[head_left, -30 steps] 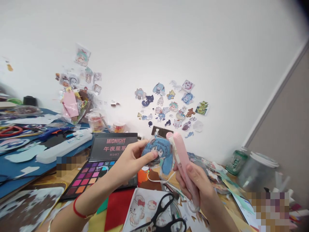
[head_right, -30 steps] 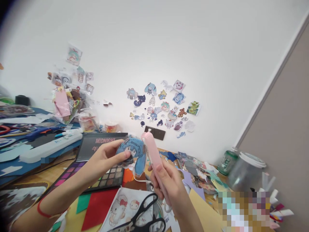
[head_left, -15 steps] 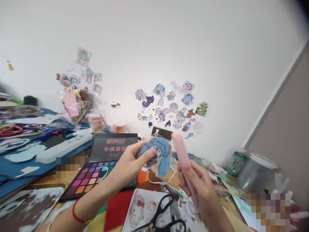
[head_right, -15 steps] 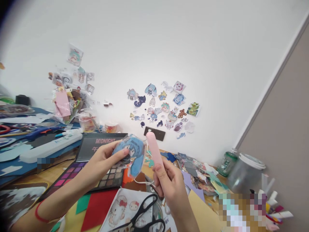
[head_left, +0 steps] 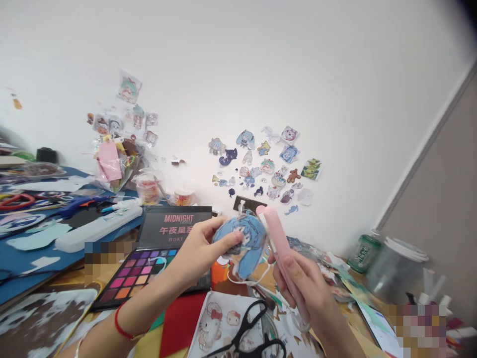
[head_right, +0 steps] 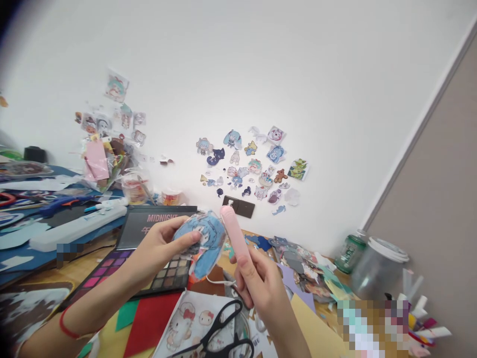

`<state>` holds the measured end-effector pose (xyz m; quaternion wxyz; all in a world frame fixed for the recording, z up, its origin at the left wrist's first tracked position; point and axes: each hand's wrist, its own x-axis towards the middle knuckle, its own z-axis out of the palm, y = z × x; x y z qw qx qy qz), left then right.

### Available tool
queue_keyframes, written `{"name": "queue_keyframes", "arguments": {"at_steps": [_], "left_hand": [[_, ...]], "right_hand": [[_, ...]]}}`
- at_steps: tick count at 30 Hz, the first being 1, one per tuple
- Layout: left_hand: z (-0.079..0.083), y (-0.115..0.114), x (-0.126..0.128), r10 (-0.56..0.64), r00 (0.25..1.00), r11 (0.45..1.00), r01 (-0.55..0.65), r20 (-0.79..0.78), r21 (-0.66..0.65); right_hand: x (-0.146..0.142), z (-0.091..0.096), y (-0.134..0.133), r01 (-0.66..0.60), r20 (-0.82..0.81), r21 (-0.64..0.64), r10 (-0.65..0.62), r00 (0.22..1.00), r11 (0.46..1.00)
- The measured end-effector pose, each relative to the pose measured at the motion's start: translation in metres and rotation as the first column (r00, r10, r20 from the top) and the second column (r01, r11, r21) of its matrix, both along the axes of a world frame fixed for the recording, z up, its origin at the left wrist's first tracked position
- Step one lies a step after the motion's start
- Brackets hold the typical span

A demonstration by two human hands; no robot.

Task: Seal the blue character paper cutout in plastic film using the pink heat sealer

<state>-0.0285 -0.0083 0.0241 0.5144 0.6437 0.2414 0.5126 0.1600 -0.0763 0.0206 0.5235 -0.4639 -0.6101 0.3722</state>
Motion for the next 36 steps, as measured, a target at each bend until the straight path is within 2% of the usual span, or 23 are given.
{"name": "queue_keyframes", "arguments": {"at_steps": [4,9,23,31,33,36], "left_hand": [[-0.0025,-0.0016,0.0016,0.042,0.998,0.997,-0.040,-0.036,0.060],[-0.0037,-0.0027,0.0018,0.082,0.995,0.994,-0.077,-0.058,0.075],[-0.0028,-0.0022,0.0014,0.005,1.000,0.999,-0.005,-0.014,0.045],[-0.0022,-0.0027,0.0008,-0.074,0.997,0.997,0.074,0.015,0.027],[-0.0027,-0.0020,0.0016,-0.070,0.997,0.997,0.070,0.022,0.020],[-0.0040,0.0013,0.0032,-0.061,0.998,0.998,0.061,0.026,0.009]], "right_hand": [[-0.0006,-0.0005,-0.0004,0.001,0.032,-0.005,-0.001,0.999,1.000],[-0.0022,-0.0006,-0.0007,0.007,0.046,-0.026,-0.006,0.999,1.000],[-0.0034,0.0013,-0.0026,-0.018,-0.016,-0.047,0.017,1.000,0.999],[0.0010,0.0018,-0.0021,-0.104,-0.048,-0.059,0.101,0.994,0.993],[0.0009,0.0013,-0.0015,-0.066,-0.009,-0.026,0.066,0.998,0.997],[0.0000,0.0005,-0.0011,0.075,0.121,0.088,-0.085,0.989,0.993]]}}
